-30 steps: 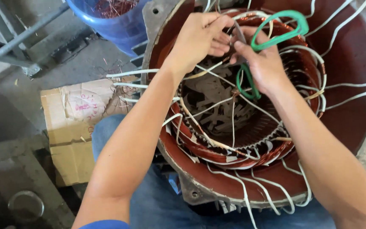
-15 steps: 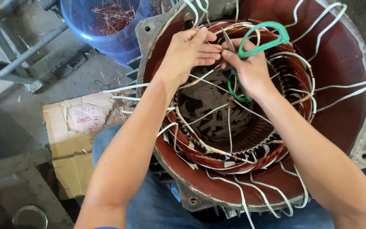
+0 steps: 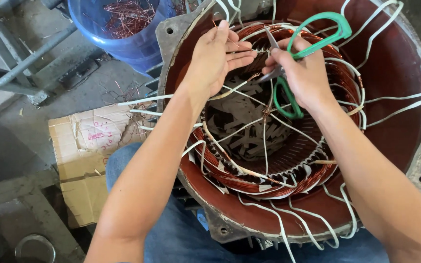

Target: Cutting and removing white plastic ties from the copper windings of a large electric motor stator using scissors.

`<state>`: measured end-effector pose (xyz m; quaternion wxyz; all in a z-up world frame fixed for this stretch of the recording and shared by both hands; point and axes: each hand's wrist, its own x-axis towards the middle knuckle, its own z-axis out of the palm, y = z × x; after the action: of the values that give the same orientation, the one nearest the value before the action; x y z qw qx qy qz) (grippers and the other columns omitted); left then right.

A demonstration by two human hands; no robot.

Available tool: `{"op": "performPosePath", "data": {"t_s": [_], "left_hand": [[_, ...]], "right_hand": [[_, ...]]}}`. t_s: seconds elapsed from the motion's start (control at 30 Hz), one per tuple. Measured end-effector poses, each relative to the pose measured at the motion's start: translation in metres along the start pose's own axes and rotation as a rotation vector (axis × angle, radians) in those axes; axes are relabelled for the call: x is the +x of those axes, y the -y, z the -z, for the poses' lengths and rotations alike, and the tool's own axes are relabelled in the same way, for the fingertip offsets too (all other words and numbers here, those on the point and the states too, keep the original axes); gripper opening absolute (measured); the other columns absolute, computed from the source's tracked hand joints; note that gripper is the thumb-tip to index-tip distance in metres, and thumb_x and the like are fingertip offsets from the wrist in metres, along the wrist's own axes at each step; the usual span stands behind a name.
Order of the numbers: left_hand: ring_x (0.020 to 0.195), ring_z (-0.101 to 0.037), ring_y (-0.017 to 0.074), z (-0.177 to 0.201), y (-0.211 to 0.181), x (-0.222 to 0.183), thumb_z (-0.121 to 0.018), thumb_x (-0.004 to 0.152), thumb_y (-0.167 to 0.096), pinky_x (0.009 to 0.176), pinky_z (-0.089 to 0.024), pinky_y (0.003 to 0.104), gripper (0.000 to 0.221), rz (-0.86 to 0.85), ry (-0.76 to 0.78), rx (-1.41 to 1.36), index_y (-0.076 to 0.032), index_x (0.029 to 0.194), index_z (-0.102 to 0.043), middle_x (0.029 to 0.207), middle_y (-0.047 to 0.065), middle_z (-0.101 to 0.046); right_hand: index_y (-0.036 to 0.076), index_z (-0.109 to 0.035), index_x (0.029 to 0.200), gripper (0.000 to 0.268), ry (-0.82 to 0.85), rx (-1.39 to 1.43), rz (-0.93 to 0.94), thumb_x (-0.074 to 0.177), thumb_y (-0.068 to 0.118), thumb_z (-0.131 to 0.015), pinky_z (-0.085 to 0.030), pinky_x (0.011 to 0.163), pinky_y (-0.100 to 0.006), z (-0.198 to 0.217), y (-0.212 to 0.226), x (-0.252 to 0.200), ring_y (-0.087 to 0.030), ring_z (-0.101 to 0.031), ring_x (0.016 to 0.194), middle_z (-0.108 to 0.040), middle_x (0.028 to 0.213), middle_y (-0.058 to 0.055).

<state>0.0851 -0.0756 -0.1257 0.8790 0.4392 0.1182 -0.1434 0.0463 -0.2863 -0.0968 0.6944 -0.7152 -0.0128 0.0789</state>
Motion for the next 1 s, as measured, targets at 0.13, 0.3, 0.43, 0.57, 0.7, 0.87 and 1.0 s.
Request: {"op": "performPosePath", "data": {"t_s": [0.13,0.3,0.43,0.57,0.7,0.87,1.0], "left_hand": [[0.095,-0.076,0.0413,-0.002,0.008,-0.002,-0.057,0.102,-0.035,0.092,-0.068,0.052,0.041,0.025,-0.012,-0.011,0.006,0.109,-0.055,0.103,0.025,-0.063],[0.106,-0.072,0.0347,-0.003,0.007,-0.005,-0.048,0.110,-0.028,0.099,-0.063,0.050,0.039,-0.026,0.030,-0.024,0.006,0.121,-0.063,0.114,0.028,-0.071],[0.094,-0.070,0.0308,-0.005,0.007,-0.008,-0.047,0.112,-0.034,0.089,-0.063,0.049,0.038,0.018,0.040,-0.036,-0.003,0.128,-0.063,0.108,0.025,-0.071],[0.101,-0.073,0.0324,-0.005,0.006,-0.008,-0.046,0.112,-0.037,0.096,-0.064,0.050,0.038,-0.028,0.086,-0.009,-0.008,0.130,-0.064,0.113,0.026,-0.074],[0.103,-0.074,0.0342,-0.006,0.008,-0.008,-0.046,0.112,-0.035,0.092,-0.064,0.047,0.038,-0.034,0.108,-0.013,-0.006,0.130,-0.063,0.116,0.030,-0.072],[0.105,-0.074,0.0326,-0.007,0.005,-0.010,-0.047,0.111,-0.038,0.099,-0.063,0.049,0.041,-0.058,0.141,0.032,-0.007,0.131,-0.063,0.116,0.026,-0.074],[0.104,-0.072,0.0302,-0.006,0.007,-0.008,-0.049,0.109,-0.040,0.098,-0.063,0.047,0.043,-0.061,0.161,0.052,-0.005,0.130,-0.064,0.114,0.024,-0.073]], "right_hand": [[-0.004,-0.062,0.118,0.012,0.024,-0.146,0.008,0.108,0.004,-0.059,-0.065,0.073,-0.027,-0.010,0.018,-0.011,-0.021,-0.075,0.077,-0.070,0.094,-0.011],[-0.006,-0.062,0.109,0.006,0.096,-0.261,0.031,0.106,-0.006,-0.057,-0.069,0.068,-0.027,-0.019,0.009,-0.013,-0.022,-0.078,0.071,-0.068,0.084,-0.013],[-0.004,-0.065,0.112,0.012,0.064,-0.229,-0.004,0.105,0.003,-0.060,-0.059,0.068,-0.025,-0.027,0.014,-0.023,-0.020,-0.076,0.071,-0.070,0.084,-0.009],[-0.003,-0.065,0.108,0.009,0.035,-0.279,-0.020,0.104,0.004,-0.061,-0.057,0.063,-0.025,-0.025,0.011,-0.022,-0.018,-0.075,0.067,-0.070,0.081,-0.008],[-0.001,-0.065,0.106,0.007,0.055,-0.336,0.041,0.103,0.002,-0.059,-0.056,0.062,-0.025,-0.029,0.020,-0.026,-0.018,-0.075,0.067,-0.070,0.080,-0.007],[-0.001,-0.063,0.106,0.005,0.038,-0.393,0.073,0.104,0.002,-0.060,-0.055,0.060,-0.025,-0.023,0.016,-0.023,-0.017,-0.074,0.065,-0.070,0.080,-0.006],[-0.001,-0.065,0.107,0.007,0.028,-0.519,0.116,0.102,0.002,-0.061,-0.054,0.058,-0.025,-0.021,0.020,-0.022,-0.016,-0.073,0.062,-0.071,0.075,-0.006]]}}
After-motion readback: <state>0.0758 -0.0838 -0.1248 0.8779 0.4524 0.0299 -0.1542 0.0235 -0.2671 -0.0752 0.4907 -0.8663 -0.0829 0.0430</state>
